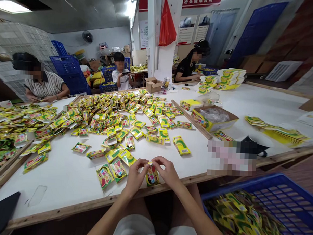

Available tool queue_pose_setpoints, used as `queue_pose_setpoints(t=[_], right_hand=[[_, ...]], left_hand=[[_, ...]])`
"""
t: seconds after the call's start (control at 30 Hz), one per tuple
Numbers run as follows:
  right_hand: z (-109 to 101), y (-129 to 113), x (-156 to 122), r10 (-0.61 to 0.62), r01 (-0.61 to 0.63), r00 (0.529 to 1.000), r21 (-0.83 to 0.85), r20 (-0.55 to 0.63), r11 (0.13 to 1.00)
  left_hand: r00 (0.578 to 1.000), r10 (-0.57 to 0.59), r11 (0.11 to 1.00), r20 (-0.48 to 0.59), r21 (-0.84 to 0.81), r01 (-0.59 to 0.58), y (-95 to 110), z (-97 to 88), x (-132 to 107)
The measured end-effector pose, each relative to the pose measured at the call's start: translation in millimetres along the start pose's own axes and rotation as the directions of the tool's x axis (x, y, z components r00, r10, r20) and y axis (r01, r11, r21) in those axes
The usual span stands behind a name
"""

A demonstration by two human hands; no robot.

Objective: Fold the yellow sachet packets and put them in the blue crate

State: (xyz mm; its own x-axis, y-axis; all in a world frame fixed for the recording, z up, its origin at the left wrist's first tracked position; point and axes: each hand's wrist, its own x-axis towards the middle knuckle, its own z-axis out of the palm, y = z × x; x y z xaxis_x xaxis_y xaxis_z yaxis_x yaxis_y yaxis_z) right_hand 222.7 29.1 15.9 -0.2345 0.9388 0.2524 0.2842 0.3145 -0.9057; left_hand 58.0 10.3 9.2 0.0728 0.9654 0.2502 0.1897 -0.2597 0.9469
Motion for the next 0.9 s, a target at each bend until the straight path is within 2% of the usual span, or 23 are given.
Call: queue_pose_setpoints(t=[0.27, 0.47, 0.57, 0.77, 0.83, 0.9], right_hand=[[-1.6, -3.4, 16.0, 0.051, -0.049, 0.997, -0.040, 0.055, 0.998], [-6.4, -8.9, 21.3, 0.091, -0.086, 0.991, -0.057, 0.096, 0.995], [-7.3, -7.2, 14.8, 0.079, -0.079, 0.992, 0.000, 0.103, 0.997], [6.1, 0.7, 2.4, 0.111, -0.128, 0.987, 0.159, 0.115, 0.979], [-8.2, -2.8, -2.6, 0.105, -0.114, 0.992, 0.141, 0.072, 0.983], [-43.9, -10.3, -11.1, 0.124, -0.123, 0.992, 0.032, -0.001, 0.992]], left_hand=[[0.994, -0.093, 0.995, -0.063, 0.021, 0.094, -0.8, 2.3, 7.8], [0.989, -0.139, 0.989, -0.051, -0.057, 0.136, -1.3, 0.8, 10.9], [0.990, -0.134, 0.986, -0.033, -0.105, 0.130, -5.0, 0.1, 4.0], [0.992, -0.117, 0.982, 0.047, -0.142, 0.122, -11.4, -1.0, -12.3], [0.994, -0.106, 0.983, 0.041, -0.147, 0.111, -12.6, -1.9, -15.3], [0.994, -0.106, 0.982, 0.009, -0.158, 0.106, -15.3, -3.5, -16.7]])
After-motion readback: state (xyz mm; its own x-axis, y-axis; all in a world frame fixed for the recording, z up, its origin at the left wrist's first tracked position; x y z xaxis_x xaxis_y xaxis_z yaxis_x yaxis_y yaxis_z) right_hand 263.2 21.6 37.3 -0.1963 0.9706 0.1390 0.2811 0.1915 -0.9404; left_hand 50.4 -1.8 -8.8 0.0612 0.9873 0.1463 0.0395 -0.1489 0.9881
